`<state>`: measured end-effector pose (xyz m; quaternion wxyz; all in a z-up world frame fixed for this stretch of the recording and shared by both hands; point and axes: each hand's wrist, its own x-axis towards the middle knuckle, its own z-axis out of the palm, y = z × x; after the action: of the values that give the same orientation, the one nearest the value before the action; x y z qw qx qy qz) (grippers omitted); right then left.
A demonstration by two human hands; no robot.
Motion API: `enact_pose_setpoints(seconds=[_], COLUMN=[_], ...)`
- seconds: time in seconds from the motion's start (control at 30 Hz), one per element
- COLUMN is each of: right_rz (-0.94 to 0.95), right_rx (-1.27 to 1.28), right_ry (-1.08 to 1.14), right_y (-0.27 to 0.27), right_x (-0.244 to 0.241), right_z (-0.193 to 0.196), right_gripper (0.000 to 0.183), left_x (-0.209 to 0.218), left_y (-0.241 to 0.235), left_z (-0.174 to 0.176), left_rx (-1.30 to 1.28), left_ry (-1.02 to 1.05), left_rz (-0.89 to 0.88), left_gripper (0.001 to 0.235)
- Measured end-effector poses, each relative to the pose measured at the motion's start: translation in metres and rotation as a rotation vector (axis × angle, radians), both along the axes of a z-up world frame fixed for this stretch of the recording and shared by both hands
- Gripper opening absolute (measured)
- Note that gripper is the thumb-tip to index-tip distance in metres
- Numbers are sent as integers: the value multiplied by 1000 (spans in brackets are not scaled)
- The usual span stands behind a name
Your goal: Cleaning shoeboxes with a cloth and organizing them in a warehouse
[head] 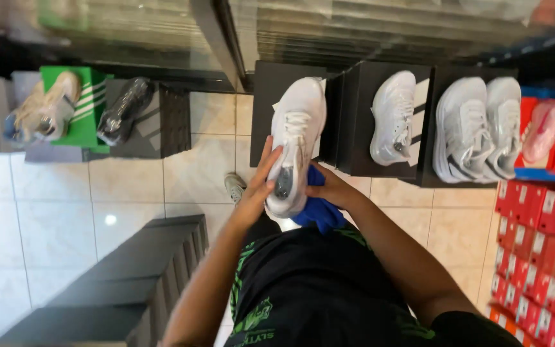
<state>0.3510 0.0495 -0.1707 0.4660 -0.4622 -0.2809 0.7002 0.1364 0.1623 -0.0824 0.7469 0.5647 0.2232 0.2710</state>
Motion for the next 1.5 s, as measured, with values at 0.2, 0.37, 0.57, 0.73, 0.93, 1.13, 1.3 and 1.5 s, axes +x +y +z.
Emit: enact_pose_setpoints(seconds=[0.2,0.37,0.57,0.73,0.93,1.13,1.3,1.5], right_rz=[-161,-171,-243,-247,-331,-350,-338,-329], right_rx=[-133,-157,-297,-424,-492,-507,-524,-569], right_ry=[-137,-410,-523,-503,-414,-399,-410,-451], right_y=[21,54,57,54,73,83,86,94], right_x=[4,8,7,2,-1,-13,-18,-21], right_z=[-96,-97,-112,-126,-118,-138,-126,-119], right_gripper=[84,78,72,75,88,92,89,87], left_x=[11,23,43,57,73,74,66,61], left_y=[54,72,89,125,146,148,147,142], left_z=[-91,-168,-249,-263,-251,-246,-213,-220], left_rx=[-253,-313,-74,103,101,125,75,19], left_ry=[161,237,328,413,670,710,694,680], left_rz=[-82,-67,-6,-174,-453,-508,-462,-416], left_gripper=[93,102,90,84,82,83,81,82])
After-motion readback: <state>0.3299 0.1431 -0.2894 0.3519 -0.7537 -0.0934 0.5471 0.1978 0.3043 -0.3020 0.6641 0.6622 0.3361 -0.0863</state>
